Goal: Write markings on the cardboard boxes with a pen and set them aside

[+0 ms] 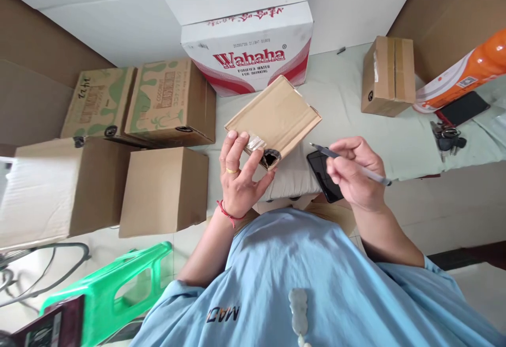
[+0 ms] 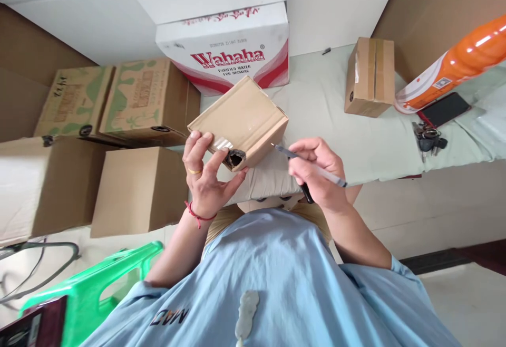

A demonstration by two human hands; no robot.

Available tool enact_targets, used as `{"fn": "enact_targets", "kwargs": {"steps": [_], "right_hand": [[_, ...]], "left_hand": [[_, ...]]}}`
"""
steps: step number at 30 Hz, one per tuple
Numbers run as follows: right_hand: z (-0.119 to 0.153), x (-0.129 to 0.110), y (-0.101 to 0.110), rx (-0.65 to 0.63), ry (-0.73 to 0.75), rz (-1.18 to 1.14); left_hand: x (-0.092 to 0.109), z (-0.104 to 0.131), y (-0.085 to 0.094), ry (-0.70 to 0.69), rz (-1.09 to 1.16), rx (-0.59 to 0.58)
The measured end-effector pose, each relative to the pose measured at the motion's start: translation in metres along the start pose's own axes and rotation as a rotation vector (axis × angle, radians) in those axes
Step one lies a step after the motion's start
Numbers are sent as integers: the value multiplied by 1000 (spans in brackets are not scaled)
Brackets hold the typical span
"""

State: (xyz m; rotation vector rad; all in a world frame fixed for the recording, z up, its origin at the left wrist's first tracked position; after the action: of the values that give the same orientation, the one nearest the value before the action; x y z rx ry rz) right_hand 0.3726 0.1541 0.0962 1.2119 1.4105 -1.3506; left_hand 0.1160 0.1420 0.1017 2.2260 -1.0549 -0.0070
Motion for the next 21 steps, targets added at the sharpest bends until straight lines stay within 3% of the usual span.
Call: {"fn": "enact_targets", "kwargs": {"steps": [5, 12, 21], "right_hand": [[0, -11, -43, -173, 158, 234], [-5, -37, -76, -205, 562, 479], [-5, -42, -93, -236, 683, 604]], "left_hand": [[1, -2, 0, 6, 28, 20], [1, -2, -3, -2, 44, 31], [-10, 6, -7, 44, 50, -42]]}}
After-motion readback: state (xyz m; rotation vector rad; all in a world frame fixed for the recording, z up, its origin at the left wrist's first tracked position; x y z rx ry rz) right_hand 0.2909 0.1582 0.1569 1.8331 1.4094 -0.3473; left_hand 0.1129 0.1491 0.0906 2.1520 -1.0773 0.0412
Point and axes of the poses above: each hand's wrist, its own z-axis away from the middle knuckle, its own y-axis out of the back of the hand, x = y × z, the point moved 8 cm from there along -z, towards the middle knuckle, and after that the axes turned 4 degrees about z, right-handed, at the moved point
